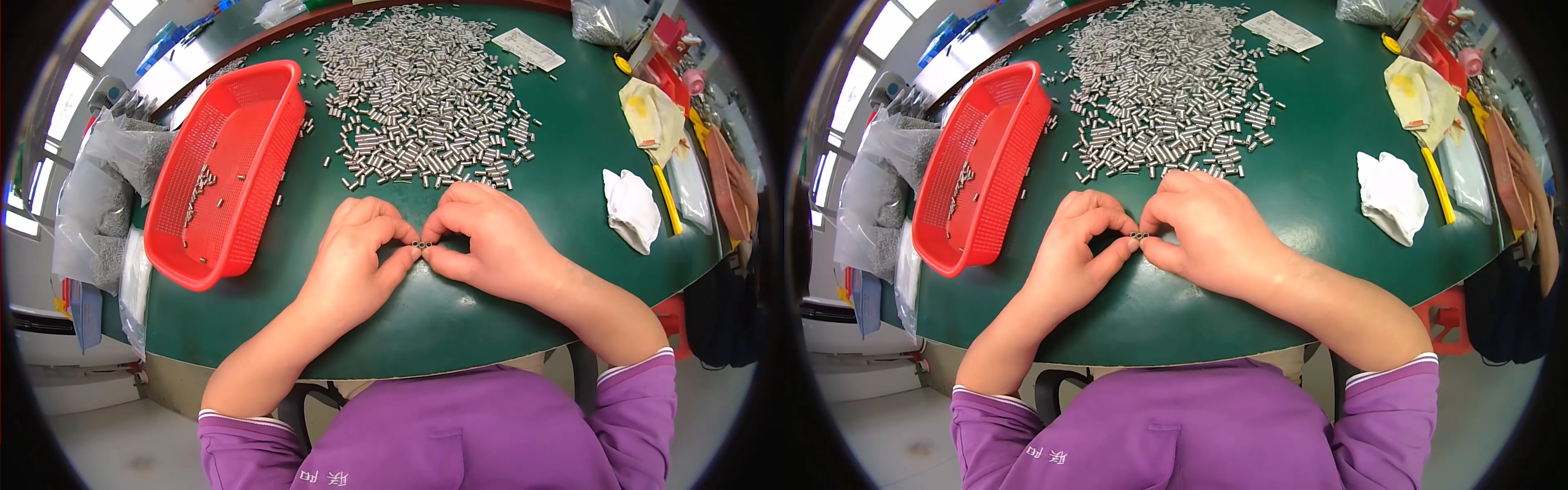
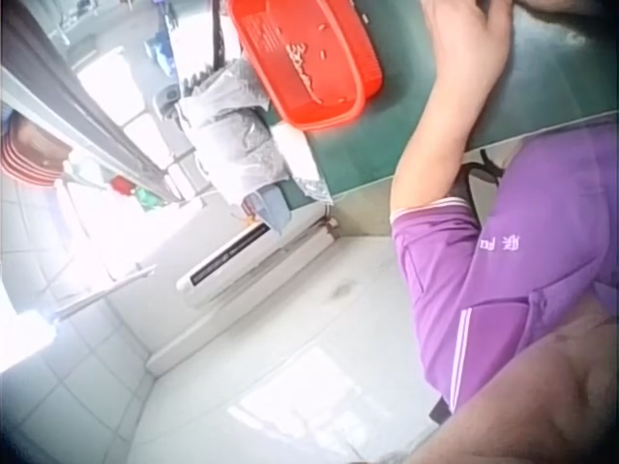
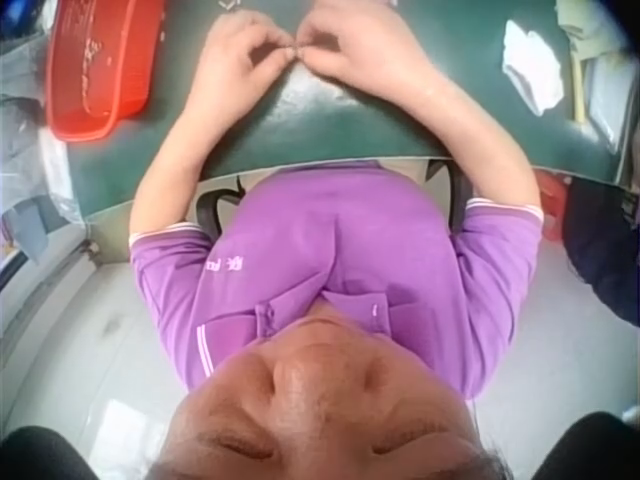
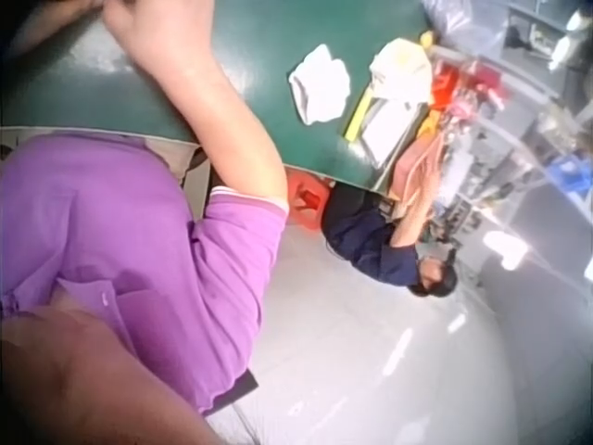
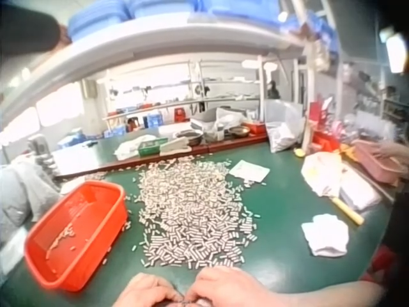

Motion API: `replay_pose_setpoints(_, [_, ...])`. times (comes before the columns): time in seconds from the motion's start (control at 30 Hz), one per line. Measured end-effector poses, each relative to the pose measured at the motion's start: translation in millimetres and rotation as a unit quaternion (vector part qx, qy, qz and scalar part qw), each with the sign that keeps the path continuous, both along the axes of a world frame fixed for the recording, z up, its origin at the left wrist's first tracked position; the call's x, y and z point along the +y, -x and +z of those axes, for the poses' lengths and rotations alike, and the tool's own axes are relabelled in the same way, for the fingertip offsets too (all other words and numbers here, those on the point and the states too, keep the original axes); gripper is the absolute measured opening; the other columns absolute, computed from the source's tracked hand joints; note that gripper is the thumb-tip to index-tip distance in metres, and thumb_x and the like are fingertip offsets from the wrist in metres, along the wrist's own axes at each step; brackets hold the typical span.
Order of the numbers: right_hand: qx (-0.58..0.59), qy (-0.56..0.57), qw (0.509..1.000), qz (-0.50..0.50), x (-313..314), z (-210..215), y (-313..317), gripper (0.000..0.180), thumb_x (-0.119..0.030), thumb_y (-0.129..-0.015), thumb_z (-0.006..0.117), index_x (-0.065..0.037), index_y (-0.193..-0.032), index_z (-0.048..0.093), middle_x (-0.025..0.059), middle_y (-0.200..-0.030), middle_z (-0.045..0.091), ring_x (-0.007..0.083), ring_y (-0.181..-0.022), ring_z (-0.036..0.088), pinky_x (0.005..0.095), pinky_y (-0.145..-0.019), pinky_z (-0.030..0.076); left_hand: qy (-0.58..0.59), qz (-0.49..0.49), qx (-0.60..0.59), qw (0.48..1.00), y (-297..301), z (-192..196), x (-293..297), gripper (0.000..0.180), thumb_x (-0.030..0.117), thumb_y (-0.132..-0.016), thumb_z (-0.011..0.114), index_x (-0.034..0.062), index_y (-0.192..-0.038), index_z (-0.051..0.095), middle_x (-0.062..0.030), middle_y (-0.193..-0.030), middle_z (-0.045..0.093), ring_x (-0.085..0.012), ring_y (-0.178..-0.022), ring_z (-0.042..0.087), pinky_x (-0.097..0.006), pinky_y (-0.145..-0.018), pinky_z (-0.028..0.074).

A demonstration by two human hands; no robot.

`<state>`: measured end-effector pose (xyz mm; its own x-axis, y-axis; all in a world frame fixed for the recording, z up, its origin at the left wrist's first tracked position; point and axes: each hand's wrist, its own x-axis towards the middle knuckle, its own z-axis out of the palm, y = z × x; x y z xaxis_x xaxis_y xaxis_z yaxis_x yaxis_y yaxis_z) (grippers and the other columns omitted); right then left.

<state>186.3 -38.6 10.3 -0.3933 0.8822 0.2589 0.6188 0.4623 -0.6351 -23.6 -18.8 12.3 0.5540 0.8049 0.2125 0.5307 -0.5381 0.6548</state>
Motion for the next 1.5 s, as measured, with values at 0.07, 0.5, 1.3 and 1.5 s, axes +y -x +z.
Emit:
replay_pose_setpoints(0.07, [0.015, 0.011, 1.000, 0.000, 0, 2, 0, 0.012, -0.018, -0.076, 0.073, -0.009, -0.083, 0.067, 0.0066, -0.084, 0.060, 0.0271, -0.088, 0.060, 0.0407, -0.078, 0.049, 0.024, 0.002, -0.009, 1.000, 1, 3, 0, 0.013, 0.007, -0.079, 0.076, 0.0056, -0.090, 0.070, -0.0068, -0.097, 0.060, -0.0278, -0.099, 0.055, -0.038, -0.086, 0.047])
replay_pose_setpoints(0.5, [0.067, 0.074, 0.995, 0.001, 2, 7, -1, 0.015, -0.019, -0.075, 0.072, -0.008, -0.084, 0.067, 0.0063, -0.083, 0.061, 0.0227, -0.082, 0.062, 0.0368, -0.073, 0.051, 0.123, 0.019, -0.054, 0.991, 2, 9, -1, 0.011, 0.007, -0.083, 0.076, 0.0042, -0.091, 0.070, -0.0008, -0.096, 0.062, -0.0097, -0.081, 0.054, -0.025, -0.071, 0.046])
replay_pose_setpoints(1.3, [0.147, 0.129, 0.981, 0.003, 2, 6, 2, 0.015, -0.013, -0.080, 0.069, -0.004, -0.091, 0.062, 0.0088, -0.084, 0.066, 0.0200, -0.075, 0.069, 0.0339, -0.069, 0.056, 0.106, 0.041, -0.080, 0.990, -1, 10, -3, 0.011, 0.002, -0.082, 0.073, 0.0024, -0.093, 0.069, -0.0030, -0.099, 0.062, -0.0087, -0.083, 0.058, -0.025, -0.074, 0.050])
replay_pose_setpoints(1.5, [0.110, 0.053, 0.993, -0.004, 2, 8, 3, 0.015, -0.007, -0.081, 0.073, -0.003, -0.093, 0.064, 0.0061, -0.089, 0.065, 0.0147, -0.075, 0.067, 0.0279, -0.069, 0.055, 0.292, 0.070, -0.140, 0.943, 0, 6, -2, 0.015, 0.007, -0.090, 0.069, 0.0014, -0.104, 0.068, -0.0046, -0.101, 0.066, -0.0113, -0.082, 0.067, -0.025, -0.075, 0.055])
